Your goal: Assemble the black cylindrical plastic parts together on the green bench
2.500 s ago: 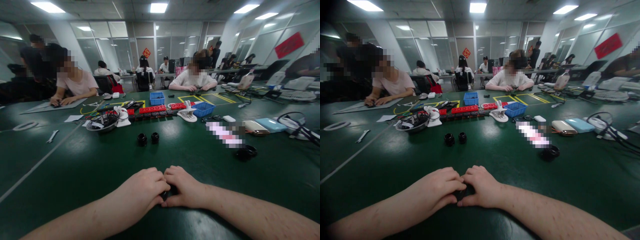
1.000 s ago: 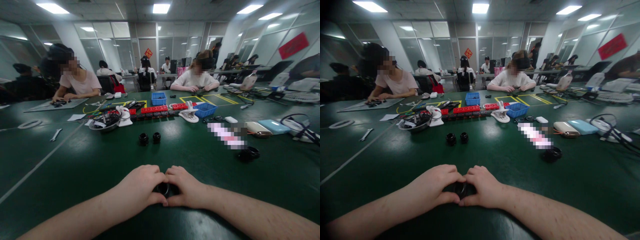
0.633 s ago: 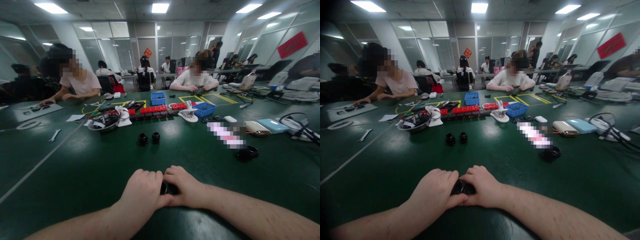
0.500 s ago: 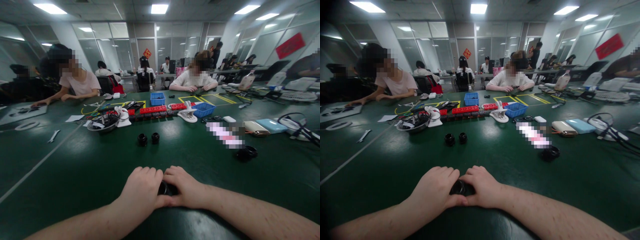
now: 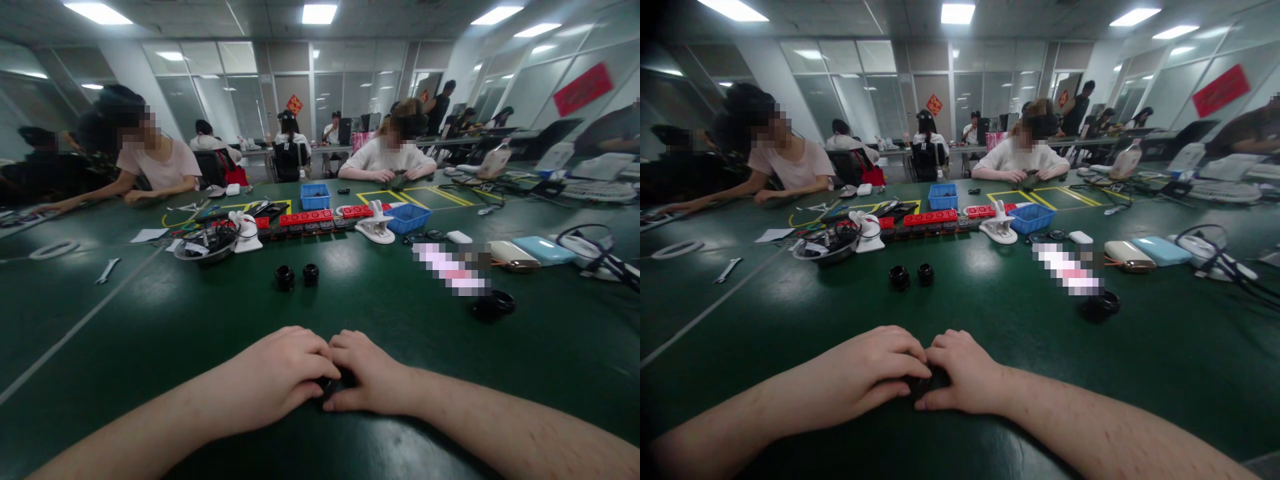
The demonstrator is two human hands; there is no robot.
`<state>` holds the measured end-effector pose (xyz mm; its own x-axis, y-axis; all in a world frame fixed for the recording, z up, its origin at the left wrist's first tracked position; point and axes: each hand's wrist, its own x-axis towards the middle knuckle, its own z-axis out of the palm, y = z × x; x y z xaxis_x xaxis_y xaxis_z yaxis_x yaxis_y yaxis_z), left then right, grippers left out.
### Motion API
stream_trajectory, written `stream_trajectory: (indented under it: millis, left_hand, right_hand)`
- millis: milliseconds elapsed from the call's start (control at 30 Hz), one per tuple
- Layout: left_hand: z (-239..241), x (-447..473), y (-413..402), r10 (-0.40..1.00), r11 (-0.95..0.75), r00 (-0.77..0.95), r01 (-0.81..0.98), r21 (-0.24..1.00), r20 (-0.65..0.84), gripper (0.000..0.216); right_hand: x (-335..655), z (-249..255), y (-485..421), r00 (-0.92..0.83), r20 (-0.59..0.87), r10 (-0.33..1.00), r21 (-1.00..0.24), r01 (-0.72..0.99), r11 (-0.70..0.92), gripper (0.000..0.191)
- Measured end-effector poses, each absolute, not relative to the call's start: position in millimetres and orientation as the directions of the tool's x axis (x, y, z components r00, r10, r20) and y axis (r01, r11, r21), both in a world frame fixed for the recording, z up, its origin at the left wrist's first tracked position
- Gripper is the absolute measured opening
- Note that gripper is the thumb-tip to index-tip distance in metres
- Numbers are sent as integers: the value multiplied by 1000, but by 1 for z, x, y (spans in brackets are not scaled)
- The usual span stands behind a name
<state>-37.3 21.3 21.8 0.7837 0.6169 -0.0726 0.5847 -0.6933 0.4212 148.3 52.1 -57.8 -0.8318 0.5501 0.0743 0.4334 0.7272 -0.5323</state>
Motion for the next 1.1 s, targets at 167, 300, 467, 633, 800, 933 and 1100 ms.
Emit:
stream_trajectory:
  millis: [167,300,467,633,800,933,1100]
  left_hand:
    - [20,-34,20,626,-695,772,614,373,-104,27]
    - [17,-29,17,669,-681,736,663,312,-104,23]
    - [10,-22,13,735,-636,668,738,226,-113,20]
    - [-2,-15,9,797,-596,601,798,88,-58,19]
    - [-11,-10,10,800,-600,600,800,-4,8,28]
    - [-14,-10,11,824,-565,564,825,12,55,33]
    - [-6,-19,16,817,-575,573,801,167,65,39]
  right_hand:
    - [148,-56,51,-830,69,554,-533,439,724,35]
    - [148,-57,51,-829,76,554,-527,439,728,36]
    - [148,-60,52,-824,90,559,-510,444,736,38]
    - [148,-61,52,-824,117,555,-506,431,747,38]
    - [148,-61,52,-824,115,555,-481,443,757,39]
    - [148,-62,52,-825,101,556,-473,452,756,39]
    - [149,-62,52,-828,103,552,-495,439,750,43]
